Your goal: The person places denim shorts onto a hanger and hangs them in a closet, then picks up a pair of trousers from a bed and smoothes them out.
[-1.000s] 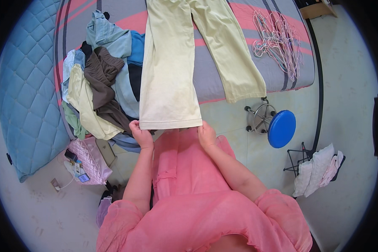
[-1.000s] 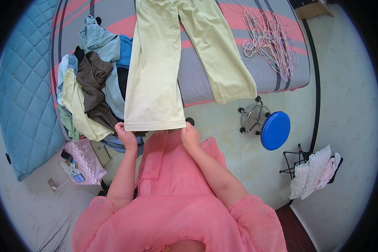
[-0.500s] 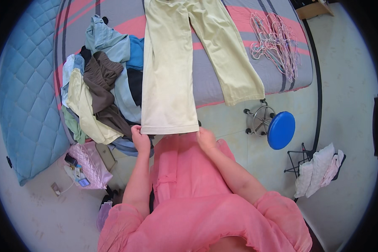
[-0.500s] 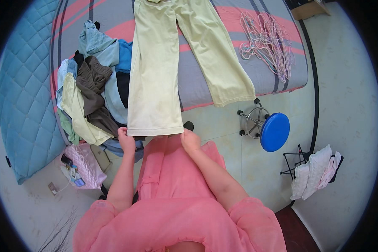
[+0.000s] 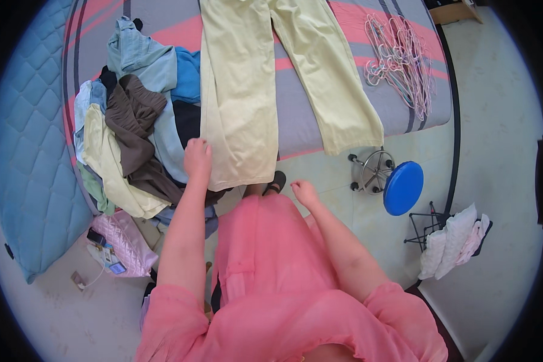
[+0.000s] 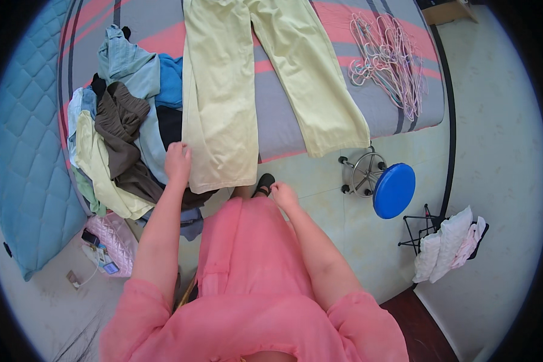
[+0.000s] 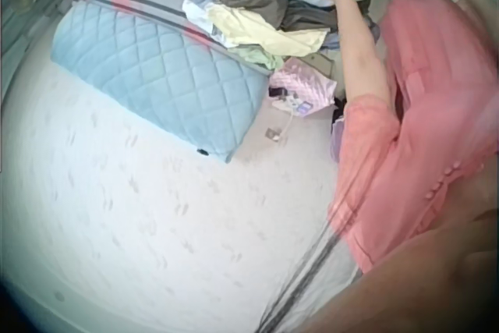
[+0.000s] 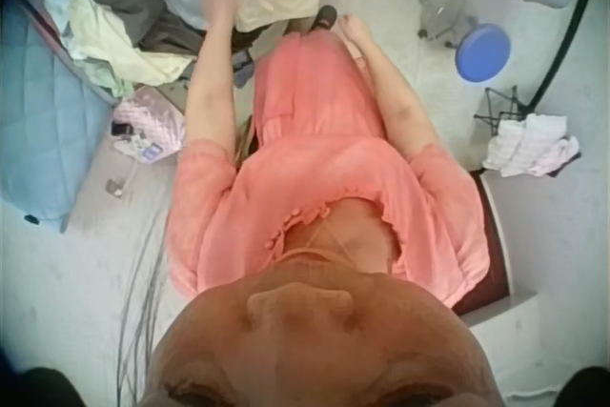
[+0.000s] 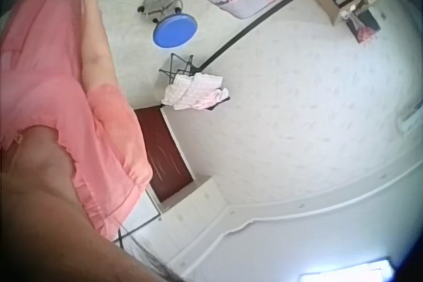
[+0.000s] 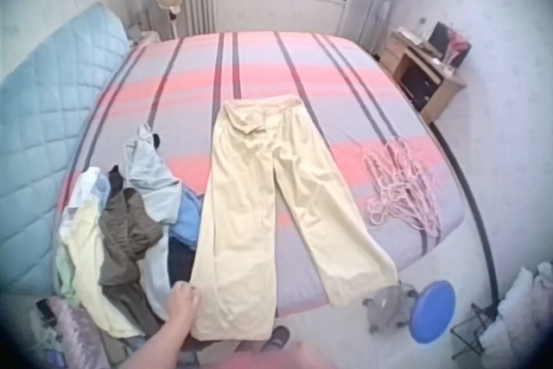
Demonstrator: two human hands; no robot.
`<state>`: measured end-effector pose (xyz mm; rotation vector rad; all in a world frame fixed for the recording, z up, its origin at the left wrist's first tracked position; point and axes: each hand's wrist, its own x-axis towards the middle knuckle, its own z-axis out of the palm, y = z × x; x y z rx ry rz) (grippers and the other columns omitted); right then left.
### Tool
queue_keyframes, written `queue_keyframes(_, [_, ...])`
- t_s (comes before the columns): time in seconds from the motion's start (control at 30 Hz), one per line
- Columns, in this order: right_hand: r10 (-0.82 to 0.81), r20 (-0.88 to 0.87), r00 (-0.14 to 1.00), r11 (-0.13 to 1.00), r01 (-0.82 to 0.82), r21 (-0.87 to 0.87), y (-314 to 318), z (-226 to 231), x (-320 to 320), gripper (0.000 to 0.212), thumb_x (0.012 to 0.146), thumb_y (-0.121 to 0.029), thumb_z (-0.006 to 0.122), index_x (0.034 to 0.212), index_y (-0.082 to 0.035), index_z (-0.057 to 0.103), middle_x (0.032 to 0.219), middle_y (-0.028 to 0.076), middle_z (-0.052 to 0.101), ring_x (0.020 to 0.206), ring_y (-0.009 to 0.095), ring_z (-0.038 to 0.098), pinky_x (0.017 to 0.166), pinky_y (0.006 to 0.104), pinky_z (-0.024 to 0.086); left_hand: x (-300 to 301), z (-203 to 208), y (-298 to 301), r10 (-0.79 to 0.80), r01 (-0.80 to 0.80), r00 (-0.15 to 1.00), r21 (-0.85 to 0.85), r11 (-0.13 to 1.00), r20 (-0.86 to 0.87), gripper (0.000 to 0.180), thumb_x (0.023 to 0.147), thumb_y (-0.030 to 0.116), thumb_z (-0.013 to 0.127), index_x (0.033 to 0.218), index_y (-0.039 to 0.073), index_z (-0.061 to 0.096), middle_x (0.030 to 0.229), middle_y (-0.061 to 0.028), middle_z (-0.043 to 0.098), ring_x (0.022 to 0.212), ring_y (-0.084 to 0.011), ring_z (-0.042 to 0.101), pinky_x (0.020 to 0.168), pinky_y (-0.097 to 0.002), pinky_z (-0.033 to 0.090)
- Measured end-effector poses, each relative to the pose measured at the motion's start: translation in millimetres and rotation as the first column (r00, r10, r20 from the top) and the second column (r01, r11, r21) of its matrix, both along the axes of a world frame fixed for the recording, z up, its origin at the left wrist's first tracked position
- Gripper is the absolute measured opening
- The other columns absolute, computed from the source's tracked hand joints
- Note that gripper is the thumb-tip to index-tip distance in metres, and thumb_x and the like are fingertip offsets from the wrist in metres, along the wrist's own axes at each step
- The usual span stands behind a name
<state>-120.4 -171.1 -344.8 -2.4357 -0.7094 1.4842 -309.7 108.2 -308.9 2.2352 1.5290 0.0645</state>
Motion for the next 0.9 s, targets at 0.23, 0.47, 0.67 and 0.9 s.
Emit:
queue_keyframes(0.23, [-0.369,-0.096,0.925,0.861,0.379,0.339,90.2,-50.5,23.4,0.029,0.082,-0.015,0.055,0.107,0.000,0.058,0.098,0.016,0.064,0.090,0.025,0.061,0.078,0.0340,0.047,48.9,-21.2,40.7,0.131,-0.192,0.951,-0.203,0.960,-0.280,0.038,0.072,0.029,0.067,0.098,0.006,0.053,0.101,-0.0120,0.055,0.093,-0.0311,0.057,0.075,-0.0409,0.047])
queue_keyframes(0.47, [-0.575,-0.353,0.739,0.777,0.628,0.049,159.4,-35.6,28.3,0.033,0.084,-0.016,0.055,0.113,-0.001,0.052,0.092,0.008,0.062,0.079,0.017,0.059,0.070,0.0298,0.048,63.0,-17.6,48.9,0.393,-0.428,0.897,-0.180,0.886,-0.199,0.049,0.069,0.037,0.067,0.105,0.007,0.051,0.109,-0.0132,0.055,0.099,-0.0321,0.055,0.080,-0.0422,0.047])
queue_keyframes(0.67, [-0.537,-0.445,0.717,0.740,0.653,0.158,151.5,-37.7,20.8,0.026,0.082,-0.018,0.061,0.100,0.000,0.056,0.092,0.008,0.063,0.081,0.014,0.058,0.073,0.0304,0.047,61.8,-47.3,51.3,0.245,-0.311,0.938,-0.285,0.907,-0.244,0.053,0.068,0.034,0.067,0.105,-0.001,0.051,0.098,-0.0195,0.060,0.092,-0.0343,0.059,0.079,-0.0424,0.046])
queue_keyframes(0.9, [-0.684,-0.496,0.534,0.570,0.816,0.093,138.1,-14.9,23.5,0.028,0.083,-0.017,0.061,0.104,0.001,0.056,0.094,0.007,0.063,0.083,0.015,0.058,0.075,0.0305,0.047,0.0,-90.7,56.4,0.605,-0.382,0.765,-0.602,0.702,0.220,0.032,0.082,0.022,0.063,0.099,-0.003,0.055,0.092,-0.0105,0.061,0.080,-0.0186,0.058,0.071,-0.0315,0.045])
